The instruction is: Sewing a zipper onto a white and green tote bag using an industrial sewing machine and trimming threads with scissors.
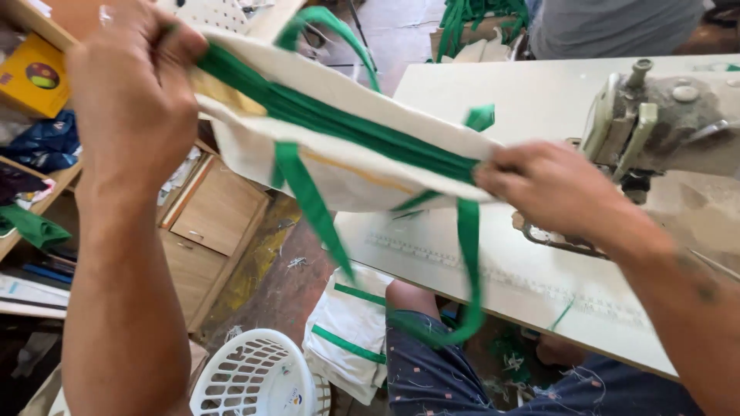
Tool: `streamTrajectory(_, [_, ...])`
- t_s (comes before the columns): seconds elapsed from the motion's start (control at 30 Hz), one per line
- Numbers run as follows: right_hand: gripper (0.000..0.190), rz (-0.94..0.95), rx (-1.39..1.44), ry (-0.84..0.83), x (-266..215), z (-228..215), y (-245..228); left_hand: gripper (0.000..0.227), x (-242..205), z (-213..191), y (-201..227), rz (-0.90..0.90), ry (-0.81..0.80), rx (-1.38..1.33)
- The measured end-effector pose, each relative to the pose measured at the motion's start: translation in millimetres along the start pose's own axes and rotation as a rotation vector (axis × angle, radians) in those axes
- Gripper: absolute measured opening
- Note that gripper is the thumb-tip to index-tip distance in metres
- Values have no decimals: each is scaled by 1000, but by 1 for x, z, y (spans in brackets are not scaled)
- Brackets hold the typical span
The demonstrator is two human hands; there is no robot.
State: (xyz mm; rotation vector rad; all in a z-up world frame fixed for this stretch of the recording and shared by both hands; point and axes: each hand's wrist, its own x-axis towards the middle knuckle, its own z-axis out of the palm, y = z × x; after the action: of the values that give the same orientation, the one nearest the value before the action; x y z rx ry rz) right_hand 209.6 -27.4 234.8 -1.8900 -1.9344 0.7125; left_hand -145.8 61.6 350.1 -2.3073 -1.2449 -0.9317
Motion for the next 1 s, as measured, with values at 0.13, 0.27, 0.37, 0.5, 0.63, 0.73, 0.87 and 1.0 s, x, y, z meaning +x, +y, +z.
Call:
streamTrajectory(0.13, [37, 189, -348, 173, -45, 18, 24, 17, -18, 7, 20, -92, -170, -73])
streamTrajectory(0.27, [68, -191, -350, 664, -40, 48, 78, 17, -23, 2, 36, -167, -136, -245])
streamTrajectory(0.37, [127, -109, -332, 577, -30, 53, 78, 27, -20, 2, 47, -309, -259, -356])
streamTrajectory(0.5, [124, -72, -351, 408, -32, 55, 70, 30, -20, 6, 55, -449, -512, -251])
streamTrajectory(0.63, [96, -92, -219, 201, -24, 76, 71, 29, -31, 29, 42, -335, -505, -169])
streamTrajectory(0.73, [99, -17, -34, -25, -19, 89, 59, 29, -30, 45, 29, -329, -433, -204])
streamTrajectory(0.87, [106, -333, 136, 208, -14, 88, 26, 17, -23, 44, 34, -239, -403, -239])
streamTrajectory(1.0, [60, -563, 110, 264, 11, 67, -20, 27, -12, 48, 49, -93, -386, -244])
